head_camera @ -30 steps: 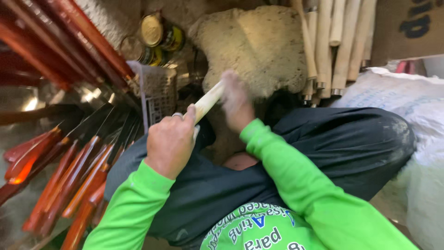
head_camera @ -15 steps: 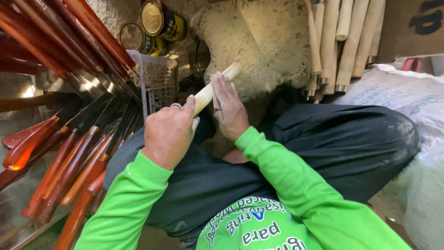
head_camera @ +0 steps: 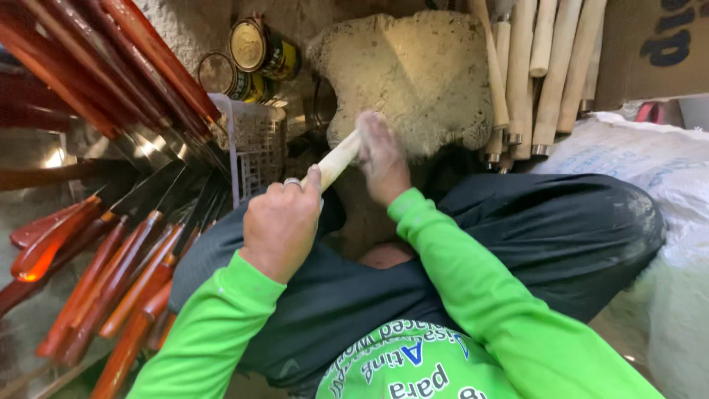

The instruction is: The person sits cross-legged and sands a wooden handle against a stationary stone block. They rotate the handle and rub it back and forth to smooth the surface. Finished handles are visible nearby.

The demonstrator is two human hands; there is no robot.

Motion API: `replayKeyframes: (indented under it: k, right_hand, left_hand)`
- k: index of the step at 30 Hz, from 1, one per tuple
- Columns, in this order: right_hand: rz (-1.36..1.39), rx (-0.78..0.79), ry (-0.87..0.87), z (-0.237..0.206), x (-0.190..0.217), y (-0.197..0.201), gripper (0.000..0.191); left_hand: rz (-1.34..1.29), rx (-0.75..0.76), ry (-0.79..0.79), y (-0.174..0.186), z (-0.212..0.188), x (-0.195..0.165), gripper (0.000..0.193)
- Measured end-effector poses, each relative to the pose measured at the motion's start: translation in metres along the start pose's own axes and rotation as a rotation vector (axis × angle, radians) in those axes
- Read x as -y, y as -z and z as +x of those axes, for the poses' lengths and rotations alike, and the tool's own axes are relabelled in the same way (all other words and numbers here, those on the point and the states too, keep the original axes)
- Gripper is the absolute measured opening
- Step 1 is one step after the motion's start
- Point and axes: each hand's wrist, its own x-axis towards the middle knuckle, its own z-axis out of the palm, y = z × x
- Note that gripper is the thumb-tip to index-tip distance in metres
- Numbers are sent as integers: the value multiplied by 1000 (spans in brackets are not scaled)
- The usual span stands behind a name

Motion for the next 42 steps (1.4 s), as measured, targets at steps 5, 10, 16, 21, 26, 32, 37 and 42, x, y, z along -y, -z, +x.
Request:
replayKeyframes:
  k: [5, 10, 16, 21, 26, 32, 37, 42]
  right_hand:
    - [39, 108, -38, -14, -7, -6, 69]
    - [1, 51, -26, -12, -12, -11, 65]
    - [35, 100, -113, 4, 3, 5, 73]
    - [-5, 68, -14, 0, 23, 8, 62]
    - [-40, 73, -146, 17, -25, -3, 68]
    - [5, 42, -114, 16, -40, -6, 68]
    - [-41, -54, 28, 7, 9, 5, 61]
    - [109, 58, -12, -1, 14, 10, 55]
  left_hand:
    - [-21, -14, -16, 2, 2, 0, 38]
    - [-19, -2, 4, 4, 1, -1, 37]
    - [32, 1, -18, 2, 0, -2, 40]
    - [21, -19, -3, 2, 1, -3, 35]
    - [-152, -44, 50, 11, 3, -1, 42]
    - [-489, -155, 194, 19, 6, 2, 44]
    - [-442, -101, 205, 12, 7, -2, 42]
    - [-436, -102, 147, 9, 3, -9, 50]
